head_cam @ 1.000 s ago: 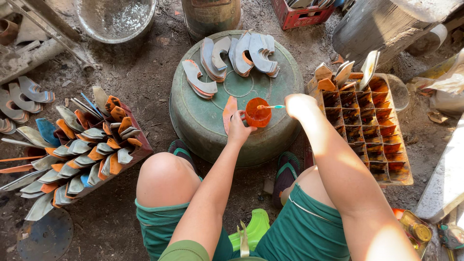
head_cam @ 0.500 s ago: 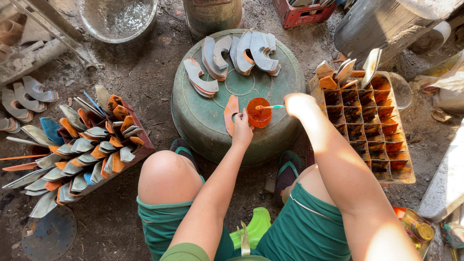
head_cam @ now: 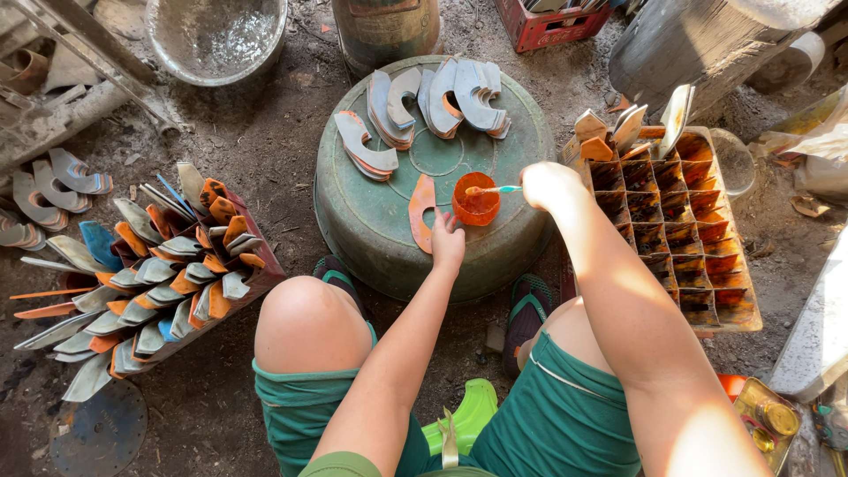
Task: The person sits on the ground and paints curved metal pieces orange using a small brush. They dip the brush into a small container of orange paint, apply it to each piece, and place the painted pieces into a compartmentalized tray. The person repeats this process for several pieces.
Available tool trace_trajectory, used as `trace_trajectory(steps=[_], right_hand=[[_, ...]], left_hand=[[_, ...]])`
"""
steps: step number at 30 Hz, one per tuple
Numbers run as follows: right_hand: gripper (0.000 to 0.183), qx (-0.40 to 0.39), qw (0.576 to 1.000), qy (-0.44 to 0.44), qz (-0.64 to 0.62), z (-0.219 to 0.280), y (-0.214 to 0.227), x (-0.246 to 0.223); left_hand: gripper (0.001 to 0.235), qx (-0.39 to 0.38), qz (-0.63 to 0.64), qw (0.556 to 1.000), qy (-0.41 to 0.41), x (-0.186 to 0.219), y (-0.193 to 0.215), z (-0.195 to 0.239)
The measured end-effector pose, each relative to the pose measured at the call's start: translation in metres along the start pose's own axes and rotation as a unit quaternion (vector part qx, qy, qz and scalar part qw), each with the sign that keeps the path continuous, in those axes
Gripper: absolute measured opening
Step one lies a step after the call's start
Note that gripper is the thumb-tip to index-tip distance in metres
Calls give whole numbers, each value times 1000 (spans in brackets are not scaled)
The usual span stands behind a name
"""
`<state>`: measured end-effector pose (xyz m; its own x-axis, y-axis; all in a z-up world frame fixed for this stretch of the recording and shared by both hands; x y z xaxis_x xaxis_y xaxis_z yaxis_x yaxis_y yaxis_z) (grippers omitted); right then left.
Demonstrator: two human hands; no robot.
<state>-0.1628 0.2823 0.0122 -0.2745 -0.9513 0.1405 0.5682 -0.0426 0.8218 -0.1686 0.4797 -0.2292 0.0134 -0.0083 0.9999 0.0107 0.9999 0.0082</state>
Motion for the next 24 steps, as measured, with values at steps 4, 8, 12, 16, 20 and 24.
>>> trace_trajectory(steps=[4, 8, 12, 16, 20, 24], right_hand=[[47, 25, 1000, 11, 14, 4, 5, 17], [47, 99, 990, 61, -80, 14, 18, 29], [50, 68, 973, 145, -167, 26, 16, 45], [44, 94, 946, 229, -211, 35, 18, 56], [45, 81, 929, 274, -233, 41, 14, 50], [43, 47, 938, 182, -292, 46, 14, 56]], left_hand=[[56, -16, -319, 946, -61, 36, 8, 10], [64, 56, -410, 908, -66, 85, 35, 16], [71, 140, -351, 926, -13, 91, 74, 17], [65, 179, -142, 973, 39, 55, 87, 13], [61, 99, -33, 993, -60, 53, 73, 13], [64, 72, 79, 993, -60, 97, 57, 18]])
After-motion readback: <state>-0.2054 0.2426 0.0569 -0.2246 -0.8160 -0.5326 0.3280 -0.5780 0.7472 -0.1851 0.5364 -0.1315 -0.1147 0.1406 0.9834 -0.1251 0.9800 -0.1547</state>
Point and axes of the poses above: each hand's wrist, its own z-axis away from the middle knuckle, its own y-axis out of the back of the hand, x = y × z, the point moved 6 cm from there along -z, towards the middle knuckle, and after that the axes turned 7 degrees about -y, right-handed, at the moved point
